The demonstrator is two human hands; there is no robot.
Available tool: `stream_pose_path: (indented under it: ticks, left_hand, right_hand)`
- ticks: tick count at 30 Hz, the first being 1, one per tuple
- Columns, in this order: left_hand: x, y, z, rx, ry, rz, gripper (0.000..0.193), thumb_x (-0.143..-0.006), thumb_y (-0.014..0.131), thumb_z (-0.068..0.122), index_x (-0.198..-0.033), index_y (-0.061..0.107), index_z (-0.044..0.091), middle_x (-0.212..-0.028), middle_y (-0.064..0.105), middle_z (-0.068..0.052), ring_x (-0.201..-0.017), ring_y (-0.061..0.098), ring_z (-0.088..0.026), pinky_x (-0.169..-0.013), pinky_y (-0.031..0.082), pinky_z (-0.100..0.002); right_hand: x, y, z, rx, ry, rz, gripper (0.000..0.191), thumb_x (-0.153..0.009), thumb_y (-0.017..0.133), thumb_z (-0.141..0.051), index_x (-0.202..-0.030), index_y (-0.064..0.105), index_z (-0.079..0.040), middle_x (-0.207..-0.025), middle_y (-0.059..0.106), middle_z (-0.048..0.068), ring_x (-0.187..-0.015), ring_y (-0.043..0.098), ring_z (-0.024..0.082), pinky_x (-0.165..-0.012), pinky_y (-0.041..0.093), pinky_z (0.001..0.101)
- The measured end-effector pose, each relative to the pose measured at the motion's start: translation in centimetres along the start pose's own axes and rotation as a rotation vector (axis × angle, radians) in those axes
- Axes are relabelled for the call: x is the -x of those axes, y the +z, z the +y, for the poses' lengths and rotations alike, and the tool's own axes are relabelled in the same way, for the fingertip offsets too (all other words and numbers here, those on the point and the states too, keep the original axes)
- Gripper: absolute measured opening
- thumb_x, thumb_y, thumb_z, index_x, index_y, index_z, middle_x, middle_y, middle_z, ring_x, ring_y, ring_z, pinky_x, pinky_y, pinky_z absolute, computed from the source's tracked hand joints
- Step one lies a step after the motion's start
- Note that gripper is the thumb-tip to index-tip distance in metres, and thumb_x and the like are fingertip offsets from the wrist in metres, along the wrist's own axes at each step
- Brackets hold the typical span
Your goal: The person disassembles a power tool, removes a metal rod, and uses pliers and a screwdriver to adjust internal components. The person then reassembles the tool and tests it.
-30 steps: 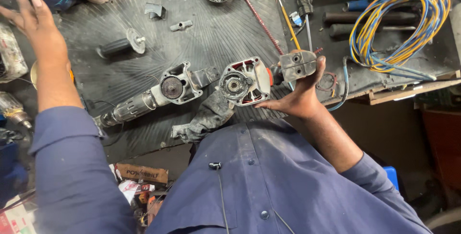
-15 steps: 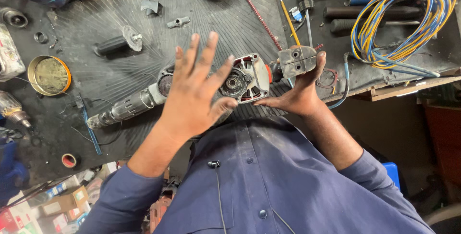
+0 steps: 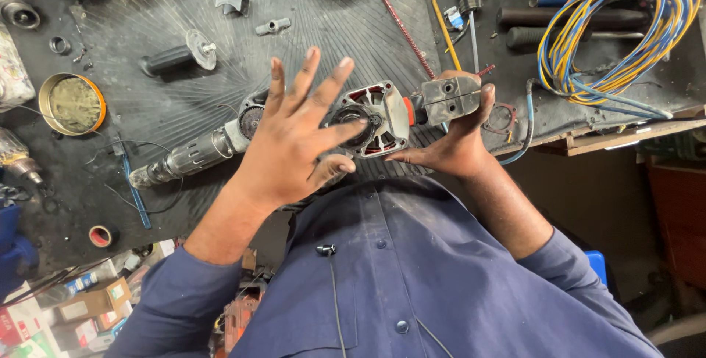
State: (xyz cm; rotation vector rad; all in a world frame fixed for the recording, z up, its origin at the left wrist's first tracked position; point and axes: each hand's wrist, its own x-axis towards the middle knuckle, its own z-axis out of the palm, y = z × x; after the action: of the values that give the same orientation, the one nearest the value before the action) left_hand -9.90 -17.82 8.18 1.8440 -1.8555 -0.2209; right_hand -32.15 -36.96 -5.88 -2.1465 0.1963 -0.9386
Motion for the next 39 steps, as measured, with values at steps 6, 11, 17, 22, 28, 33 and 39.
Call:
stream_pose_path:
  ticks: [6, 11, 17, 22, 28, 33, 39]
  left_hand:
    - [-0.1, 0.0, 0.9, -0.221, 0.0, 0.083, 0.073, -0.104, 0.044, 0.073, -0.117, 0.078, 0.01, -0.163, 0.043, -0.017, -0.156, 0.026, -0.041, -0.126, 0.006, -0.068]
    - [-0.3, -0.2, 1.4, -0.327, 0.018, 0.077, 0.069, -0.104, 0.048, 0.072, -0.112, 0.077, 0.01, -0.161, 0.046, -0.014, -0.153, 0.031, -0.039, -0.124, 0.006, -0.071]
    - [-0.7, 0.4, 1.6, -0.353, 0.046, 0.036, 0.062, -0.107, 0.052, 0.067, -0.111, 0.074, 0.009, -0.162, 0.046, -0.014, -0.154, 0.031, -0.036, -0.125, 0.005, -0.07]
    - [-0.5, 0.5, 0.1, -0.219, 0.109, 0.007, 0.055, -0.107, 0.055, 0.061, -0.112, 0.073, 0.009, -0.163, 0.043, -0.012, -0.156, 0.027, -0.034, -0.125, -0.002, -0.068]
    - [0.7, 1.2, -1.2, -0.25, 0.192, 0.027, 0.051, -0.112, 0.055, 0.057, -0.121, 0.076, 0.012, -0.168, 0.043, -0.008, -0.159, 0.025, -0.032, -0.126, -0.009, -0.065]
    - [1.5, 2.6, -0.7, -0.467, 0.176, 0.144, 0.054, -0.114, 0.048, 0.06, -0.122, 0.079, 0.015, -0.166, 0.045, -0.006, -0.159, 0.027, -0.027, -0.122, -0.02, -0.062]
    - [1.5, 2.6, -0.3, -0.424, 0.132, 0.092, 0.06, -0.112, 0.048, 0.064, -0.127, 0.077, 0.013, -0.168, 0.042, -0.008, -0.159, 0.027, -0.028, -0.121, -0.018, -0.065]
  right_hand:
    - [-1.0, -0.1, -0.5, 0.004, -0.045, 0.009, 0.17, -0.052, 0.107, -0.036, -0.159, -0.025, -0.034, -0.143, 0.031, 0.018, -0.126, 0.046, 0.032, -0.11, 0.045, 0.051]
    - [-1.0, -0.3, -0.7, -0.017, -0.037, -0.004, 0.169, -0.054, 0.106, -0.035, -0.159, -0.026, -0.034, -0.145, 0.031, 0.018, -0.129, 0.046, 0.032, -0.113, 0.044, 0.0514]
    - [-1.0, -0.2, -0.7, -0.019, -0.044, 0.001, 0.168, -0.055, 0.106, -0.036, -0.158, -0.026, -0.032, -0.144, 0.031, 0.018, -0.129, 0.046, 0.033, -0.112, 0.044, 0.0507]
    - [-0.9, -0.2, -0.6, -0.007, -0.062, -0.005, 0.167, -0.057, 0.105, -0.037, -0.158, -0.027, -0.033, -0.141, 0.034, 0.017, -0.125, 0.049, 0.03, -0.111, 0.045, 0.0483]
    - [-0.7, -0.2, -0.4, -0.049, -0.045, -0.01, 0.164, -0.057, 0.104, -0.034, -0.158, -0.026, -0.035, -0.14, 0.037, 0.017, -0.123, 0.051, 0.03, -0.109, 0.045, 0.0477]
    - [-1.0, -0.3, -0.5, -0.012, -0.053, -0.007, 0.167, -0.057, 0.106, -0.035, -0.158, -0.027, -0.033, -0.14, 0.037, 0.017, -0.124, 0.05, 0.031, -0.109, 0.046, 0.0491]
    - [-0.8, -0.3, -0.3, 0.018, -0.032, -0.016, 0.171, -0.052, 0.107, -0.034, -0.157, -0.028, -0.03, -0.143, 0.033, 0.018, -0.129, 0.046, 0.033, -0.112, 0.043, 0.0536]
